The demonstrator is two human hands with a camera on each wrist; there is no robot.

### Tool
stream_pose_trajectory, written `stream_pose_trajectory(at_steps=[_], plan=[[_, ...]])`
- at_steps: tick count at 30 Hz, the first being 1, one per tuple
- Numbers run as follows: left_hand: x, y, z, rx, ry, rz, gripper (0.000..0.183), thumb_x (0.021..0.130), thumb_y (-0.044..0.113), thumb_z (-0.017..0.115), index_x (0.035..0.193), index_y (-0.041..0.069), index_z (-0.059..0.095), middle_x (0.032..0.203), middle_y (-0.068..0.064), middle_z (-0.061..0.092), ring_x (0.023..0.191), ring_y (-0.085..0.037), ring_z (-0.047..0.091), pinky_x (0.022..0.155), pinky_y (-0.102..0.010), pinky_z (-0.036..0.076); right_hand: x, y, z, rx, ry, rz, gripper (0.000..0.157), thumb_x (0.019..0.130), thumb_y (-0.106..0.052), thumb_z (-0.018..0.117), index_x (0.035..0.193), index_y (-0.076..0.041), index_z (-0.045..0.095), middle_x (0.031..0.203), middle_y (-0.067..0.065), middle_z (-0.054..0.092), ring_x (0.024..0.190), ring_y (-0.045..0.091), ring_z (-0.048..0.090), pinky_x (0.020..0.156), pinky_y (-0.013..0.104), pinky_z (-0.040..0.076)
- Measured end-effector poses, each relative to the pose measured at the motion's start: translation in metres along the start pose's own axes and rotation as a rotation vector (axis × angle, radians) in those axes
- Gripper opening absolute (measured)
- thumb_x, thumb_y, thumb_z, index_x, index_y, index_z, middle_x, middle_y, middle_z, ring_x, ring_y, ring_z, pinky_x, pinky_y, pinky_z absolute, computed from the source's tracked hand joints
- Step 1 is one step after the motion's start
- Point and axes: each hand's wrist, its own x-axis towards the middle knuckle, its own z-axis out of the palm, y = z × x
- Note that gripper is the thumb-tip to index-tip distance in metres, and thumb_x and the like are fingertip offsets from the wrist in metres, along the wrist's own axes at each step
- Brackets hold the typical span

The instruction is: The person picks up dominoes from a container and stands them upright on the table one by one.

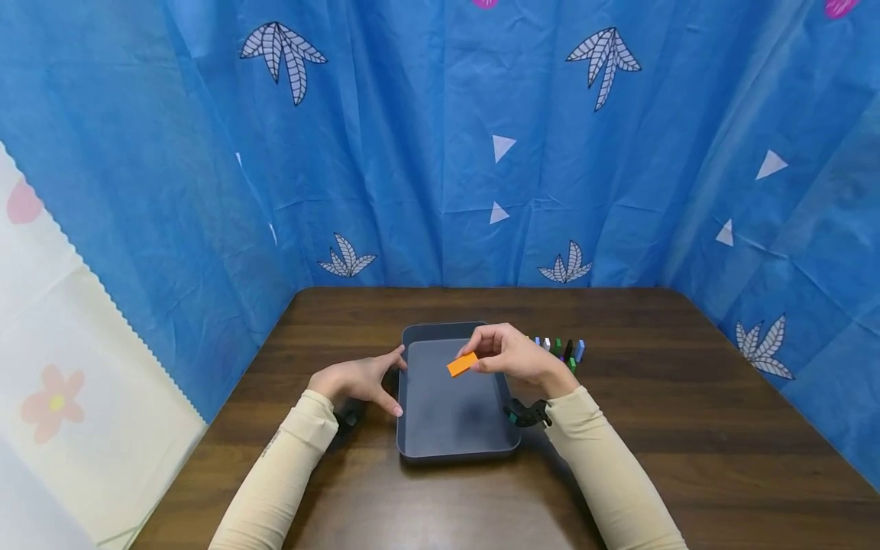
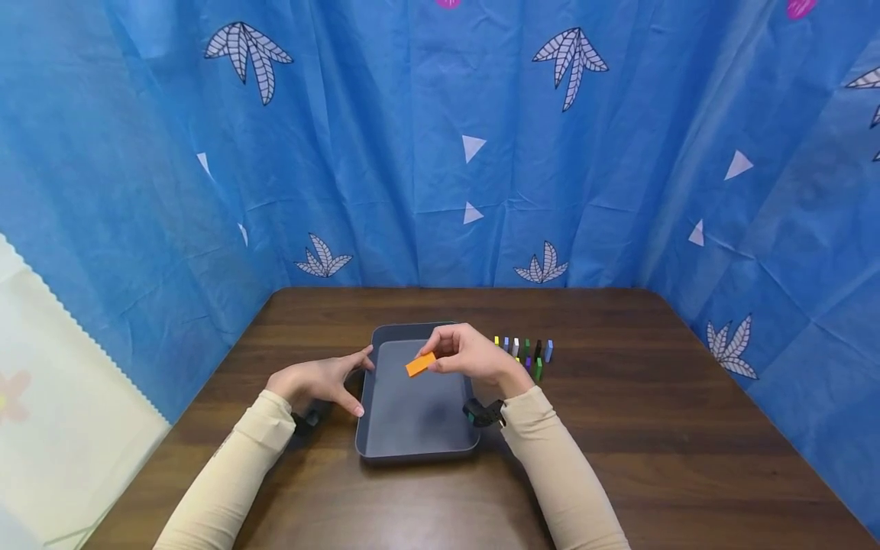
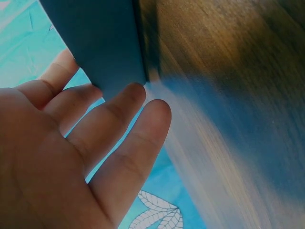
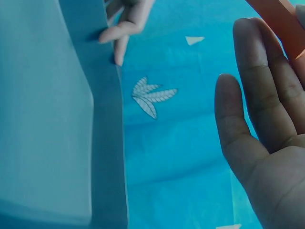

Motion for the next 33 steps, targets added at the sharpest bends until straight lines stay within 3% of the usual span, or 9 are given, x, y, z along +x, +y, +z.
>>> stream_pose_trajectory(at_steps=[2,7,17,22,33], plan=[[0.000,0.000,0.000,0.002,-0.001,0.006,0.126,0.074,0.038,0.090,0.161,0.006,0.005,0.152,-0.005,0.045,0.148,-0.028,0.031,0.120,-0.054,0.029,-0.004,0.001,-0.004,0.002,0.025,-0.014,0.022,0.089,0.001,0.068,0.109,0.009,0.065,0.109,0.015,0.072,0.092,0.021,0.069,0.077,0.025,0.058],[0.001,-0.001,0.002,-0.002,-0.003,0.022,0.125,0.075,0.036,0.089,0.161,0.004,0.005,0.152,-0.006,0.045,0.148,-0.028,0.032,0.120,-0.054,0.029,-0.013,0.001,-0.014,-0.036,0.085,-0.029,0.021,0.091,-0.002,0.069,0.110,0.006,0.066,0.107,0.015,0.073,0.088,0.014,0.070,0.077,0.025,0.059],[0.000,-0.004,0.004,-0.024,-0.006,0.005,0.124,0.074,0.035,0.089,0.161,0.008,0.005,0.155,-0.006,0.043,0.150,-0.029,0.028,0.120,-0.055,0.028,-0.029,-0.004,-0.027,-0.048,0.178,-0.016,0.030,0.095,-0.006,0.066,0.119,0.013,0.062,0.105,0.004,0.074,0.088,0.015,0.071,0.080,0.024,0.059],[-0.001,-0.004,0.004,-0.041,-0.004,-0.013,0.126,0.073,0.038,0.090,0.162,0.009,0.005,0.156,-0.004,0.041,0.151,-0.029,0.027,0.120,-0.055,0.028,-0.034,-0.007,-0.035,-0.094,0.227,-0.011,0.028,0.096,-0.006,0.065,0.120,0.009,0.064,0.108,0.006,0.073,0.085,0.016,0.071,0.078,0.024,0.060],[0.002,-0.005,0.000,-0.008,-0.003,-0.009,0.126,0.074,0.041,0.088,0.162,0.008,0.004,0.156,-0.003,0.041,0.151,-0.029,0.026,0.121,-0.055,0.026,-0.053,-0.011,-0.055,-0.126,0.308,-0.035,0.032,0.097,-0.006,0.064,0.126,0.006,0.063,0.102,-0.004,0.073,0.084,0.016,0.068,0.075,0.025,0.059]])
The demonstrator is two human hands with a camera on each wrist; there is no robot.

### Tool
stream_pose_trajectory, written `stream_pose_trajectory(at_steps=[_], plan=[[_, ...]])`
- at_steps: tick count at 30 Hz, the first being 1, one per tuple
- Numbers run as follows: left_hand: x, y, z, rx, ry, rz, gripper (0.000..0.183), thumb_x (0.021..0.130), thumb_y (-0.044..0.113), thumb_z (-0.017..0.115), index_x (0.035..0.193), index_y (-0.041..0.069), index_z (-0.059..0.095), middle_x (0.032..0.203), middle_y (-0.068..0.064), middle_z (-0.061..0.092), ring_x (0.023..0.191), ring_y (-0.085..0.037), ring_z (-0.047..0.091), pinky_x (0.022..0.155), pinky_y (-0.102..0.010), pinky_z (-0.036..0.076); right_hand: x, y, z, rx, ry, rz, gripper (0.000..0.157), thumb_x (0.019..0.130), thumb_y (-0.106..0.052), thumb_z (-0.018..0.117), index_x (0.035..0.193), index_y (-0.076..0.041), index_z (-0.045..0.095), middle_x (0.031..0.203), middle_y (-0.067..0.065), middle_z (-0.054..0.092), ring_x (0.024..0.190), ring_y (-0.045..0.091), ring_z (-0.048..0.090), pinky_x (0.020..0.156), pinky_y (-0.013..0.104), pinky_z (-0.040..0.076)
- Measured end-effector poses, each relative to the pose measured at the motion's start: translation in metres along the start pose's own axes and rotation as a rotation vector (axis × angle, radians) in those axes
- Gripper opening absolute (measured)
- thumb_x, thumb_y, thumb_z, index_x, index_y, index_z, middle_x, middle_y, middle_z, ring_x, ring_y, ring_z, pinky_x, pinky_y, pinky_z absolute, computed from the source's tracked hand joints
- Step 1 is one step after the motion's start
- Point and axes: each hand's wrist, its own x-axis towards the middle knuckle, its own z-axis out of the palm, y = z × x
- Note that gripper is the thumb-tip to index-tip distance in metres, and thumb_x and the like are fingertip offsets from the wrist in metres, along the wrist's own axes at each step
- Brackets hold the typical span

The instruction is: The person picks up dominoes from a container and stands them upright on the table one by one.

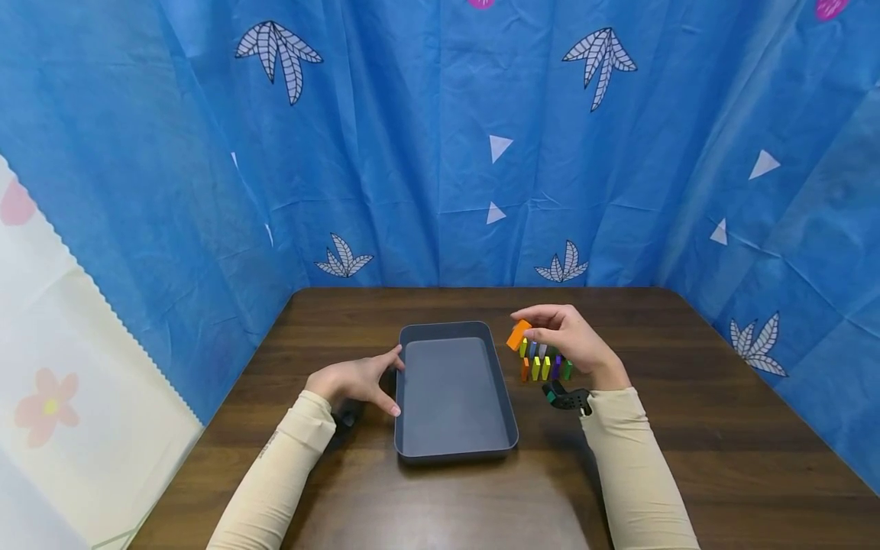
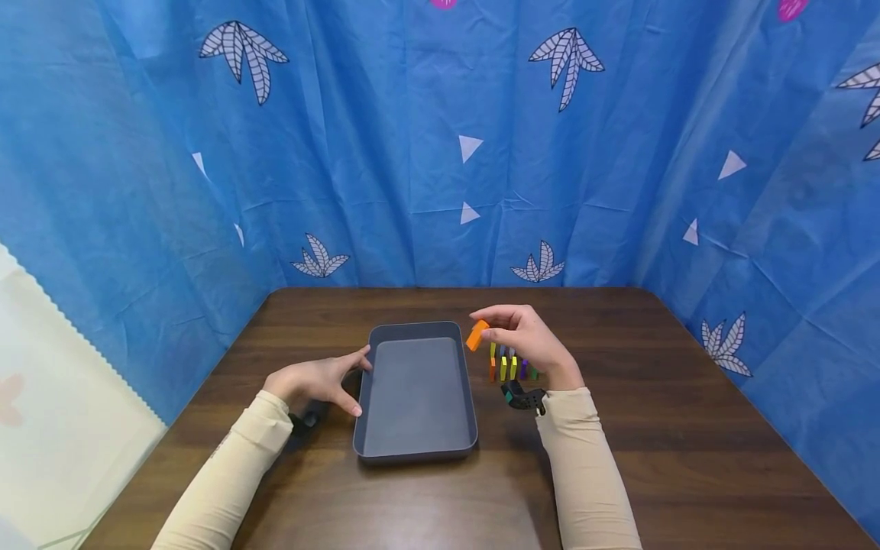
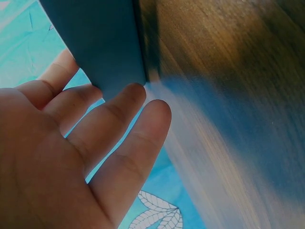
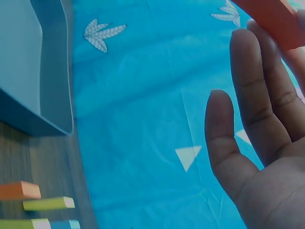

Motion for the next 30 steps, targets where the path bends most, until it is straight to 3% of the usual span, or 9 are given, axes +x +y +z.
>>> stream_pose_trajectory(at_steps=[7,16,24,30], plan=[[-0.002,0.003,-0.002,0.008,-0.002,0.007,0.126,0.075,0.039,0.088,0.162,0.007,0.003,0.156,-0.005,0.041,0.151,-0.029,0.027,0.122,-0.054,0.026,-0.008,0.001,-0.016,-0.009,0.080,0.033,0.021,0.096,-0.007,0.064,0.117,-0.007,0.067,0.097,-0.007,0.073,0.082,0.013,0.066,0.072,0.024,0.057],[-0.001,0.003,-0.001,0.013,-0.009,0.010,0.126,0.076,0.040,0.087,0.162,0.008,0.001,0.157,-0.004,0.040,0.151,-0.029,0.025,0.122,-0.054,0.026,-0.021,0.006,-0.034,-0.108,0.174,0.098,0.029,0.096,-0.013,0.067,0.120,0.003,0.064,0.093,-0.007,0.072,0.082,0.022,0.067,0.072,0.025,0.057],[-0.001,0.003,0.003,0.007,0.005,0.000,0.126,0.074,0.041,0.089,0.161,0.008,0.004,0.156,-0.003,0.041,0.150,-0.029,0.028,0.120,-0.056,0.028,-0.033,0.016,-0.047,-0.171,0.175,0.145,0.033,0.096,-0.015,0.068,0.123,0.004,0.063,0.096,-0.004,0.073,0.083,0.014,0.067,0.071,0.024,0.057],[-0.001,0.004,0.003,0.024,0.008,0.005,0.126,0.075,0.041,0.088,0.162,0.008,0.004,0.156,-0.002,0.042,0.151,-0.029,0.027,0.120,-0.054,0.028,-0.038,0.026,-0.058,-0.215,0.151,0.170,0.032,0.095,-0.012,0.069,0.122,0.004,0.064,0.103,0.008,0.072,0.090,0.022,0.068,0.079,0.023,0.058]])
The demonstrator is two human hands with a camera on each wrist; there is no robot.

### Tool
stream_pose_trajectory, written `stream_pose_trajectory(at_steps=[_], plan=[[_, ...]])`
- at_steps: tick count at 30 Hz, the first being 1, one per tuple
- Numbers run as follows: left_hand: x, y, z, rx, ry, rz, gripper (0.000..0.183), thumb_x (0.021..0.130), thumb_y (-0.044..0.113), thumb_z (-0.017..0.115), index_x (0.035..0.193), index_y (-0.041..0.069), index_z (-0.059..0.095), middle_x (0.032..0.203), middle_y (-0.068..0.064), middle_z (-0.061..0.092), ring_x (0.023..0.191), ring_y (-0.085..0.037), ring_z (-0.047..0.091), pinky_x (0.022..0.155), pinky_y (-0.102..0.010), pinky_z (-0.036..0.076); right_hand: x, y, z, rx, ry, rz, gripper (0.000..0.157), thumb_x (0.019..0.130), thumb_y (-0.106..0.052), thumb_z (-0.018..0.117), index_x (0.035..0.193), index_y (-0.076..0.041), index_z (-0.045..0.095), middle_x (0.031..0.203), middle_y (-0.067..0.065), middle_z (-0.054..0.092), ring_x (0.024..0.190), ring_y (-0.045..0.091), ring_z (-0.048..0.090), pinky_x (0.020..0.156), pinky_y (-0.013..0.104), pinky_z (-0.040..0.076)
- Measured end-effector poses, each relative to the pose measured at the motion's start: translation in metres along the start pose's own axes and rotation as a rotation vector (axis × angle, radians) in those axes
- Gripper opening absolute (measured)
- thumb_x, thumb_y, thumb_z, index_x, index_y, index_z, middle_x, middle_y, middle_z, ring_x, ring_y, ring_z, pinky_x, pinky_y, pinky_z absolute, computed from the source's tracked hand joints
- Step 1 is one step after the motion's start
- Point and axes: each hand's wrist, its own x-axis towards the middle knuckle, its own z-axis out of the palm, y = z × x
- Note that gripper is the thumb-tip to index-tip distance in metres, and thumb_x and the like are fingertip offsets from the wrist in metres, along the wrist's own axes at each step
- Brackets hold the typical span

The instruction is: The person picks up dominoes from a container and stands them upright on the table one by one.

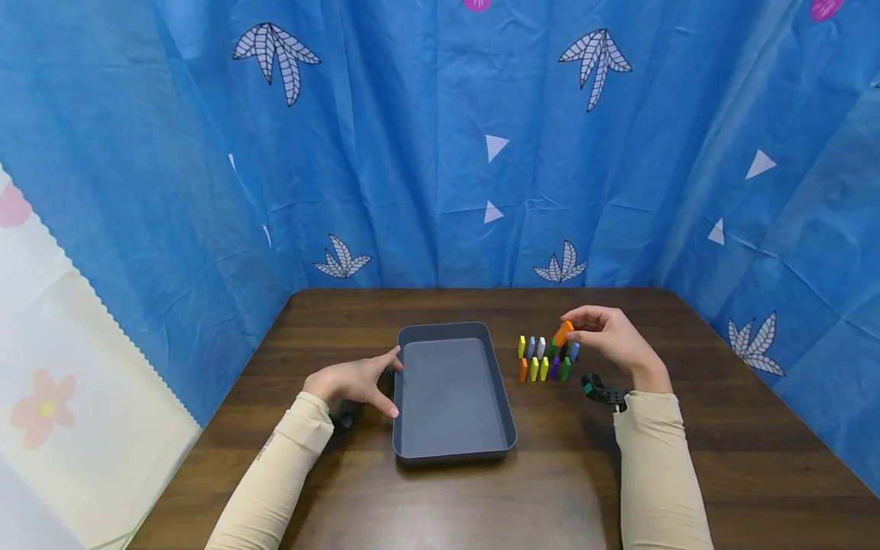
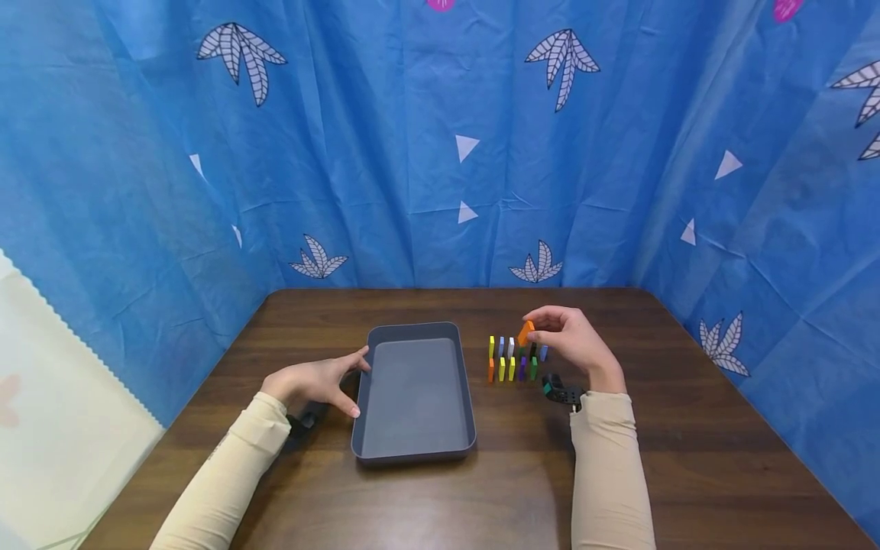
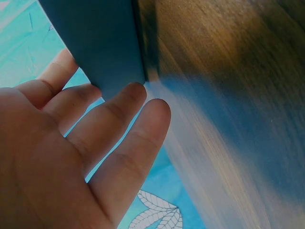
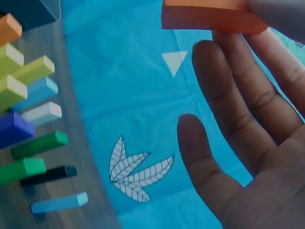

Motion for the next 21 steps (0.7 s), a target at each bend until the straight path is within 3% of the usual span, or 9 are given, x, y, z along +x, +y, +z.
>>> stream_pose_trajectory(at_steps=[7,16,21], plan=[[0.000,0.000,-0.001,0.003,-0.002,0.003,0.125,0.075,0.040,0.088,0.162,0.009,0.003,0.156,-0.002,0.042,0.151,-0.028,0.026,0.121,-0.054,0.028,-0.005,0.016,-0.008,-0.006,-0.017,0.031,0.032,0.095,-0.011,0.068,0.122,0.006,0.063,0.106,0.013,0.072,0.088,0.008,0.068,0.082,0.021,0.057],[0.000,0.000,-0.001,-0.002,-0.004,0.011,0.125,0.075,0.040,0.088,0.162,0.008,0.004,0.157,-0.004,0.042,0.152,-0.029,0.025,0.121,-0.054,0.027,-0.010,0.033,-0.014,-0.018,-0.019,0.104,0.037,0.096,-0.014,0.068,0.124,0.008,0.059,0.113,0.026,0.069,0.090,0.007,0.069,0.085,0.017,0.054],[0.000,0.000,0.000,-0.013,0.000,0.008,0.125,0.075,0.039,0.089,0.161,0.007,0.004,0.156,-0.004,0.042,0.152,-0.030,0.025,0.120,-0.055,0.027,-0.012,0.039,-0.015,-0.033,-0.015,0.122,0.035,0.097,-0.010,0.066,0.125,0.008,0.059,0.118,0.029,0.066,0.091,0.008,0.069,0.088,0.023,0.057]])
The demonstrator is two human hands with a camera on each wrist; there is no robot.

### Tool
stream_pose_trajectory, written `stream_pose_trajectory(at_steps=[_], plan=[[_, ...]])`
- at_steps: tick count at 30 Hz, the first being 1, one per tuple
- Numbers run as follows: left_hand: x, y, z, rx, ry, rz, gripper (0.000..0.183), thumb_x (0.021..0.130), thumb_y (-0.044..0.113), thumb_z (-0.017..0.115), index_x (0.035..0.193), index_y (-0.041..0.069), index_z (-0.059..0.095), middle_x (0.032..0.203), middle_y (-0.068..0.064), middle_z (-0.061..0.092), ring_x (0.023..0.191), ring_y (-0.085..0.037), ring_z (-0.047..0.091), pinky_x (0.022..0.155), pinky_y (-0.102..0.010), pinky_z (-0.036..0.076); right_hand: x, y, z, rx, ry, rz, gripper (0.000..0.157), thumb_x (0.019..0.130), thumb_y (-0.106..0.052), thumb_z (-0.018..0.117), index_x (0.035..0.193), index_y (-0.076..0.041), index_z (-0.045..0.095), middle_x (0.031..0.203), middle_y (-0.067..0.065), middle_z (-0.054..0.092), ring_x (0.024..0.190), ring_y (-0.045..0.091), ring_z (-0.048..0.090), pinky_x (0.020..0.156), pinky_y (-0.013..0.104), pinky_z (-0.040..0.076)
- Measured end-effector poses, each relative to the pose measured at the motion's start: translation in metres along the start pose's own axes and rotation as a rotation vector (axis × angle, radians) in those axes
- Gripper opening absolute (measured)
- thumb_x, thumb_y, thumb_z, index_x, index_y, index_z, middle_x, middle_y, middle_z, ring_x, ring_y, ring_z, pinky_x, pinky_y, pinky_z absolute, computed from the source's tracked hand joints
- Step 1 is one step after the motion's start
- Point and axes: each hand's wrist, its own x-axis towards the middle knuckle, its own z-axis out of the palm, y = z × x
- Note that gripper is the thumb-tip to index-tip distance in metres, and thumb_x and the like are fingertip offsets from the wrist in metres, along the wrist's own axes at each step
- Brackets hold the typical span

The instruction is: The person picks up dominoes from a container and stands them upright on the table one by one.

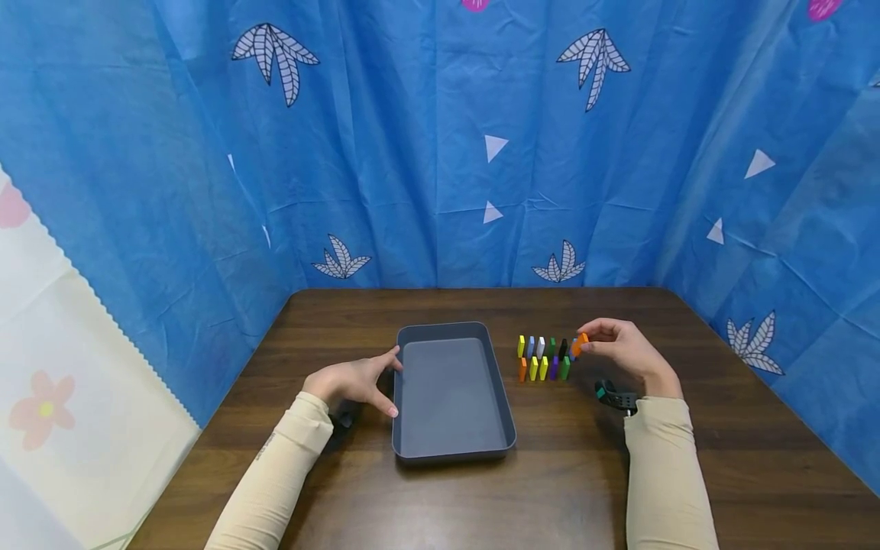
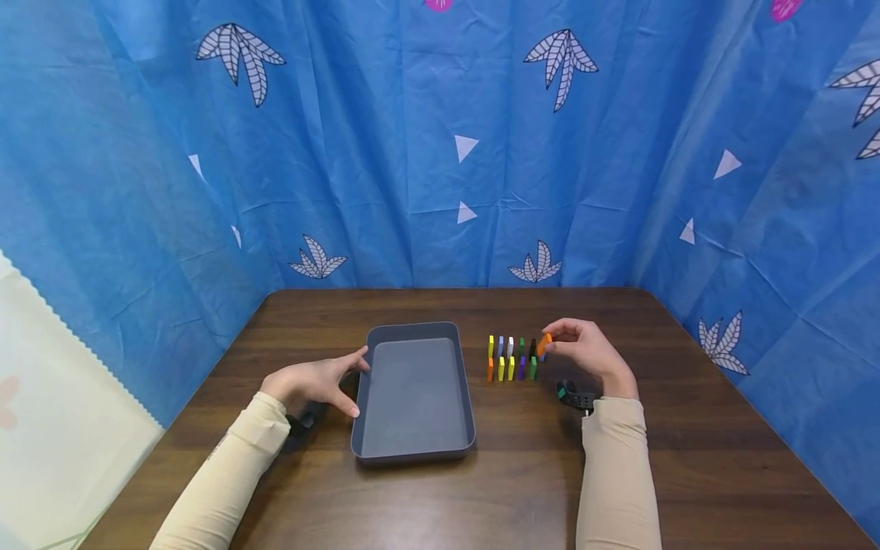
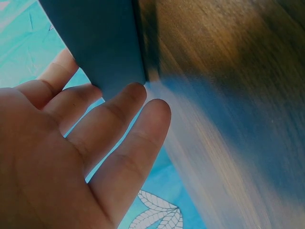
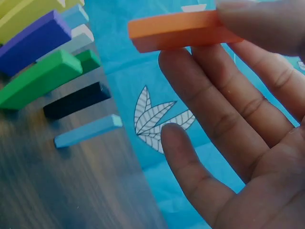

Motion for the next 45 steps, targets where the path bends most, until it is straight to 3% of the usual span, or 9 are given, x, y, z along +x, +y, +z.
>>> stream_pose_trajectory(at_steps=[9,24,35,45], plan=[[0.000,0.000,0.000,-0.008,-0.010,-0.007,0.126,0.075,0.039,0.088,0.162,0.008,0.003,0.156,-0.004,0.042,0.152,-0.029,0.025,0.121,-0.055,0.026,-0.001,0.010,0.001,-0.019,-0.015,0.049,0.037,0.096,-0.007,0.065,0.129,0.009,0.057,0.118,0.028,0.064,0.104,0.041,0.066,0.087,0.024,0.057],[0.000,0.001,-0.003,0.005,-0.011,-0.015,0.125,0.075,0.039,0.088,0.162,0.008,0.002,0.157,-0.004,0.041,0.152,-0.030,0.025,0.122,-0.055,0.026,0.003,0.023,0.008,-0.015,-0.030,0.072,0.036,0.096,-0.009,0.067,0.125,0.011,0.059,0.112,0.023,0.067,0.091,0.017,0.065,0.082,0.019,0.055],[0.000,0.002,-0.003,-0.015,-0.015,-0.018,0.125,0.076,0.039,0.087,0.162,0.008,0.002,0.158,-0.004,0.040,0.152,-0.030,0.024,0.121,-0.056,0.025,0.007,0.034,0.013,-0.040,-0.051,0.121,0.033,0.095,-0.010,0.067,0.123,0.007,0.062,0.112,0.020,0.066,0.094,0.021,0.062,0.086,0.026,0.054],[0.000,0.000,-0.002,-0.006,-0.012,-0.019,0.126,0.076,0.041,0.087,0.162,0.008,0.002,0.158,-0.005,0.039,0.152,-0.031,0.024,0.121,-0.057,0.025,0.008,0.043,0.020,-0.034,-0.078,0.108,0.028,0.095,-0.003,0.065,0.120,0.009,0.062,0.110,0.022,0.065,0.093,0.021,0.061,0.081,0.020,0.054]])
